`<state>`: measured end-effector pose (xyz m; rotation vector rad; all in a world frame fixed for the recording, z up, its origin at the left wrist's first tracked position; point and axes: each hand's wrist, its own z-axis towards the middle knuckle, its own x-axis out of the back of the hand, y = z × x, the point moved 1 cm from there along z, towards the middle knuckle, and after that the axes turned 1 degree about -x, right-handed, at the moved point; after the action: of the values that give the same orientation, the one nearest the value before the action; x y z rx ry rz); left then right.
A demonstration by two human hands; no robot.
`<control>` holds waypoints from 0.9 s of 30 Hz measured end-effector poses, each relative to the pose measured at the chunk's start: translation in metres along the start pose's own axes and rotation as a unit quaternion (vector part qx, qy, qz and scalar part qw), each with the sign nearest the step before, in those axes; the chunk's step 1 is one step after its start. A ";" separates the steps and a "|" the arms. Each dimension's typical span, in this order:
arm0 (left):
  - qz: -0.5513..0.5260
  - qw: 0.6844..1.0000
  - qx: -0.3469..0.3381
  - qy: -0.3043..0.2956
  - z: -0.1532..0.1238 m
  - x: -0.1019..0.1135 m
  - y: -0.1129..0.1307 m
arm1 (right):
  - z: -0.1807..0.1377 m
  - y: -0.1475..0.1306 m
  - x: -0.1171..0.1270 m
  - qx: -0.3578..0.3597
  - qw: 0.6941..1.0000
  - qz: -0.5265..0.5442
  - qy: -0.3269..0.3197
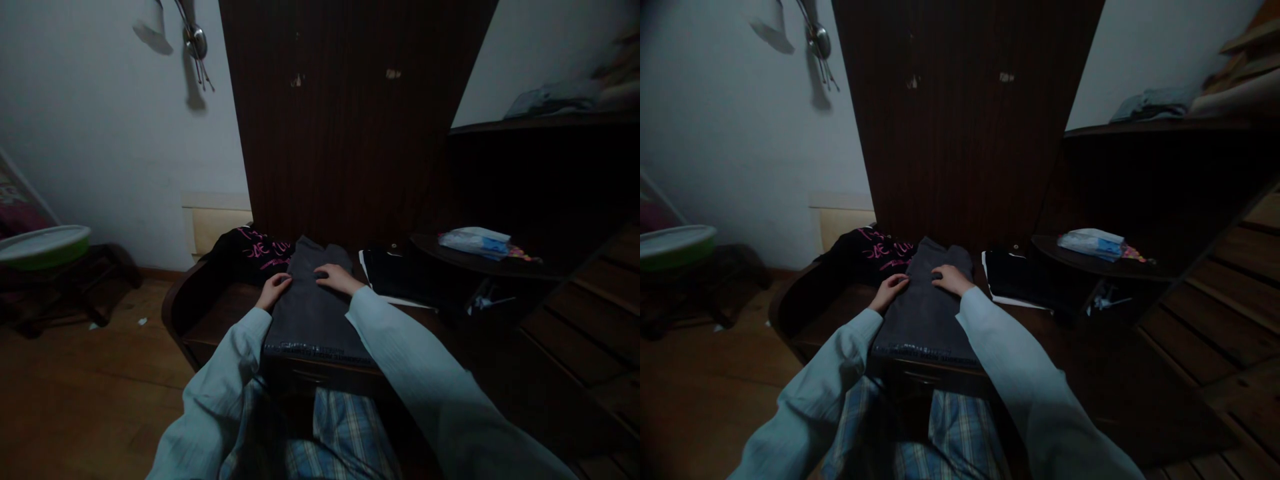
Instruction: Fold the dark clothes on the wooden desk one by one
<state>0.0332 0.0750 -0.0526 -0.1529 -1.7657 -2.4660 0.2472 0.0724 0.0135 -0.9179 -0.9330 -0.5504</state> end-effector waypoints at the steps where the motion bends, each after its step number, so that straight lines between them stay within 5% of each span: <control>1: 0.014 1.000 -0.008 0.005 0.000 0.000 0.000 | 0.005 -0.002 -0.004 -0.001 1.000 0.006 0.000; 9: 0.057 0.996 -0.054 0.033 -0.001 0.001 0.002 | 0.015 0.002 -0.017 0.033 0.993 0.113 -0.015; 16: 0.169 0.971 -0.159 0.054 -0.007 0.000 0.014 | 0.012 0.006 -0.018 0.030 0.997 0.071 -0.020; 27: 0.216 0.958 -0.182 0.046 -0.011 -0.001 0.018 | 0.007 0.003 -0.023 0.058 0.992 0.090 -0.059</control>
<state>0.0364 0.0586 -0.0393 -0.3976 -1.0810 -2.3873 0.2343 0.0803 -0.0054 -0.9271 -0.9676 -0.2874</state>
